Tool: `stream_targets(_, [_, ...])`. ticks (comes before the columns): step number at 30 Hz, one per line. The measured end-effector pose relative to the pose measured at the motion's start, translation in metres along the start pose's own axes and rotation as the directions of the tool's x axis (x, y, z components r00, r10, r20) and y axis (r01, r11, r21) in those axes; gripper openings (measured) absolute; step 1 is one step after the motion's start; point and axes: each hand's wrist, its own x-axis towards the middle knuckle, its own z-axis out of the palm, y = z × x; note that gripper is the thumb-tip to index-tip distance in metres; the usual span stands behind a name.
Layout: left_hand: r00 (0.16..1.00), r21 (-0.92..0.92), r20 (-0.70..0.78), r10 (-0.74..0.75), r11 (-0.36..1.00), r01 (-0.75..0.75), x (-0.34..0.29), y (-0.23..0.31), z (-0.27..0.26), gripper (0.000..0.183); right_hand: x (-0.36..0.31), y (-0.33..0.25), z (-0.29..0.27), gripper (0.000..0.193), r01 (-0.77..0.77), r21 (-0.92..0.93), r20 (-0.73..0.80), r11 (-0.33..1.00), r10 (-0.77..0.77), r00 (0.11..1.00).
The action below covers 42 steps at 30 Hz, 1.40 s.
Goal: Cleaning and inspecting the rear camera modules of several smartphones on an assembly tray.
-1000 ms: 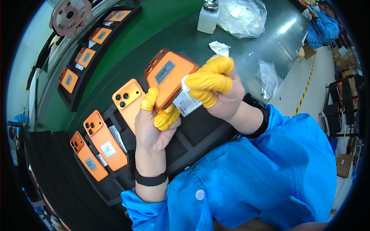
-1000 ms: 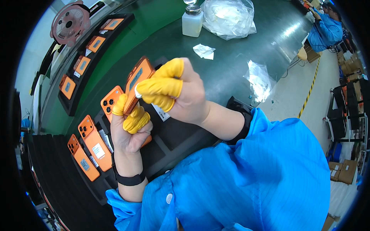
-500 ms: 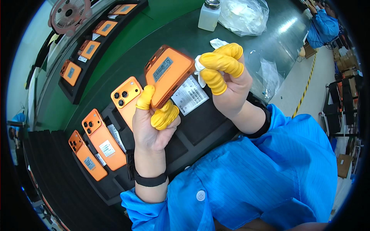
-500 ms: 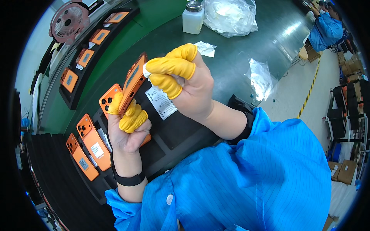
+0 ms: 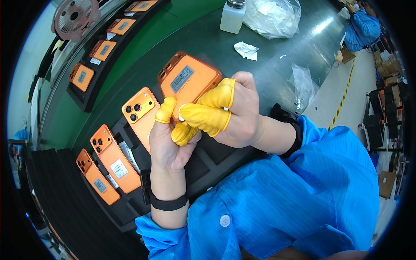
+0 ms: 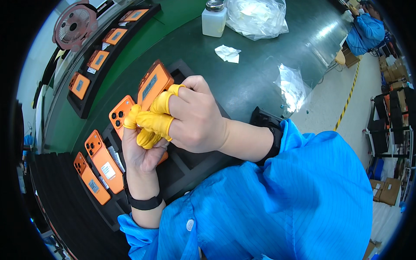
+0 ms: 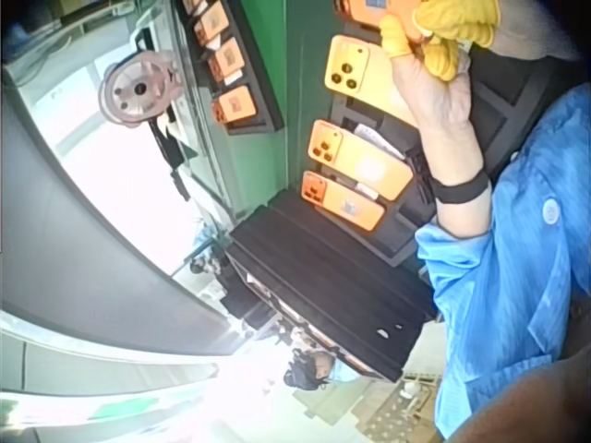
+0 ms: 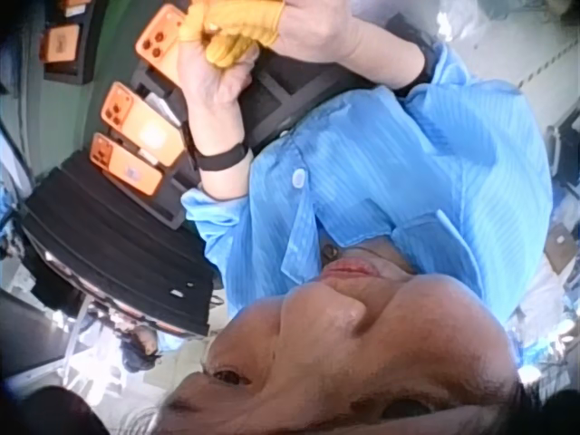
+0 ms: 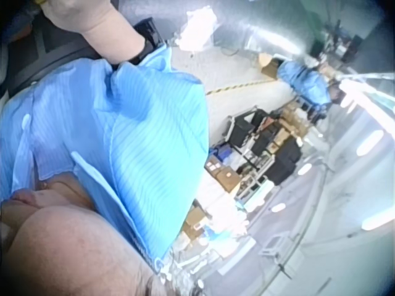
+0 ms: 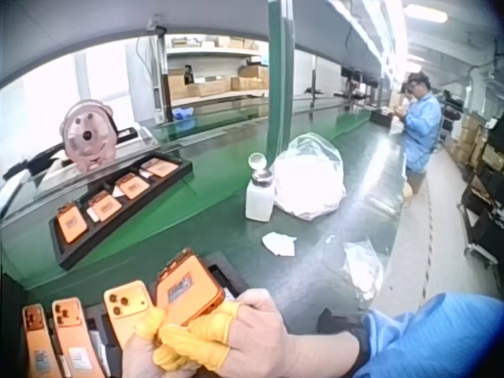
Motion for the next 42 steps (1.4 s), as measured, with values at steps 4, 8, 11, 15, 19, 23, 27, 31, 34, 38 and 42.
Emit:
stream_targets(4, [0.927,-0.097,0.376,-0.003,0.994,0.042,0.009,0.003,-0.025,0.033,0.0,0.017,-0.005,0.031,-0.009,-0.094,-0.048,0.996,0.005,0.999])
stream_targets(8, [0.99,0.003,0.136,0.048,0.999,-0.049,0.004,-0.002,-0.012,0.031,-0.006,0.0,0.004,0.025,0.021,0.029,-0.002,0.999,-0.021,1.0])
stream_targets(11, [0.992,-0.024,0.116,0.049,0.999,-0.047,0.004,0.0,-0.012,0.029,-0.003,0.006,-0.001,0.024,-0.005,0.032,0.043,0.999,0.003,0.999])
stream_targets(15, [0.998,0.006,0.036,0.045,0.999,-0.045,0.004,0.002,-0.009,0.029,0.003,0.04,-0.009,0.019,-0.229,-0.11,-0.136,0.967,0.213,0.968])
stream_targets(19, [0.997,-0.008,0.073,0.024,1.0,-0.024,0.002,0.001,-0.01,0.03,-0.001,0.045,-0.01,0.018,-0.3,0.005,-0.221,0.954,0.294,0.93])
stream_targets(23, [0.988,-0.031,0.154,0.025,0.999,-0.02,0.004,0.003,-0.014,0.031,0.0,0.045,-0.009,0.019,-0.284,0.042,-0.214,0.958,0.286,0.934])
stream_targets(27, [0.979,-0.049,0.202,0.028,0.999,-0.019,0.004,0.002,-0.014,0.032,0.0,0.048,-0.009,0.019,-0.282,0.055,-0.219,0.958,0.287,0.932])
stream_targets(31, [0.958,-0.063,0.286,0.012,0.998,0.006,0.007,0.002,-0.018,0.032,-0.003,0.049,-0.009,0.019,-0.279,0.084,-0.229,0.957,0.291,0.929])
stream_targets(34, [0.97,-0.079,0.243,0.031,0.997,-0.012,0.005,0.002,-0.015,0.032,0.0,0.047,-0.011,0.021,-0.236,0.1,-0.236,0.967,0.253,0.938])
stream_targets(38, [0.956,-0.082,0.291,0.027,0.997,-0.003,0.006,0.004,-0.015,0.031,0.002,0.044,-0.013,0.022,-0.171,0.146,-0.24,0.974,0.203,0.949])
stream_targets(42, [0.96,-0.085,0.278,0.031,0.996,-0.008,0.006,0.002,-0.012,0.031,0.001,0.044,-0.013,0.021,-0.147,0.127,-0.185,0.981,0.169,0.968])
